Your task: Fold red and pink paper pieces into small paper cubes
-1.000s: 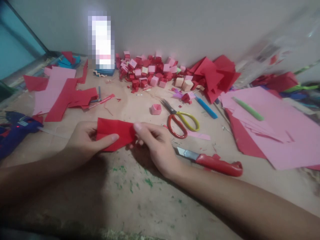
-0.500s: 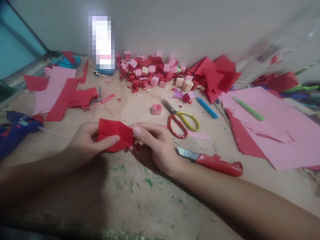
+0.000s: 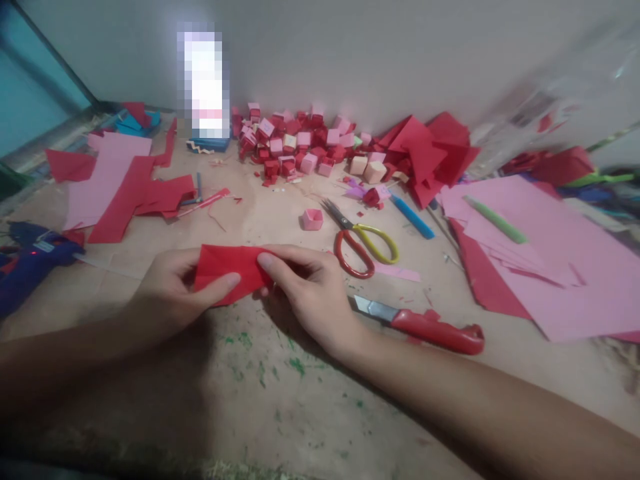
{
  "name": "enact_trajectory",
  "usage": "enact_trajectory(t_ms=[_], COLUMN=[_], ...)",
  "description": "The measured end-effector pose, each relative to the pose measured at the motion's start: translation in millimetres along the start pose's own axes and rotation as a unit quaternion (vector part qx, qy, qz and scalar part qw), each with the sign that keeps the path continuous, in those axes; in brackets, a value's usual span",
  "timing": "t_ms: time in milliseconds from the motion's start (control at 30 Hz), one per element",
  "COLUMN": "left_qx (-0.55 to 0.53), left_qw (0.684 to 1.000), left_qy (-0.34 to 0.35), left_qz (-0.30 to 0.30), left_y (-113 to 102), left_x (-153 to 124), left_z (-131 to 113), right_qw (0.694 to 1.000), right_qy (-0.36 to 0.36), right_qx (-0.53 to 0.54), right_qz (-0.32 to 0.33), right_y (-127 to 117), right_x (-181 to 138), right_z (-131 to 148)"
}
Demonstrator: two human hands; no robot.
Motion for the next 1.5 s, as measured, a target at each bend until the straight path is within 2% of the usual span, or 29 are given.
enact_trajectory(t_ms=[133, 200, 333, 667, 1067, 1300, 1500], left_qx=[0.018, 0.0, -0.05, -0.068, -0.001, 0.098, 0.091], left_qw=[0.999, 0.999, 0.998, 0.997, 0.998, 0.982, 0.983], left_qy=[-0.009, -0.02, -0.04, -0.039, 0.055, 0.16, 0.159], left_qz=[-0.027, -0.036, -0.023, 0.016, -0.005, -0.013, 0.001], left_y=[-6, -8, -5, 3, 0, 1, 3], left_x=[1, 1, 1, 1, -1, -5, -6], left_z=[4, 6, 8, 5, -11, -24, -23], right_qw=[0.996, 0.998, 0.996, 0.992, 0.989, 0.994, 0.994], right_qy=[-0.057, -0.054, -0.004, 0.01, -0.066, -0.031, -0.038], right_qx=[-0.05, -0.01, 0.064, 0.092, 0.036, 0.033, -0.016], right_qz=[-0.039, -0.005, 0.069, 0.089, 0.128, 0.099, 0.097], right_y=[-9, -6, 4, 10, 15, 11, 9], right_x=[-1, -1, -4, -2, 1, 3, 5], right_z=[12, 12, 3, -3, 13, 5, 6])
Point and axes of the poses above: each hand's wrist, its own x-axis towards the middle knuckle, its own y-axis out of the palm, z = x × y, the point moved 9 cm from there along x, towards the middle knuckle, and after that the axes turned 4 degrees about -x, right-handed, at the moved point
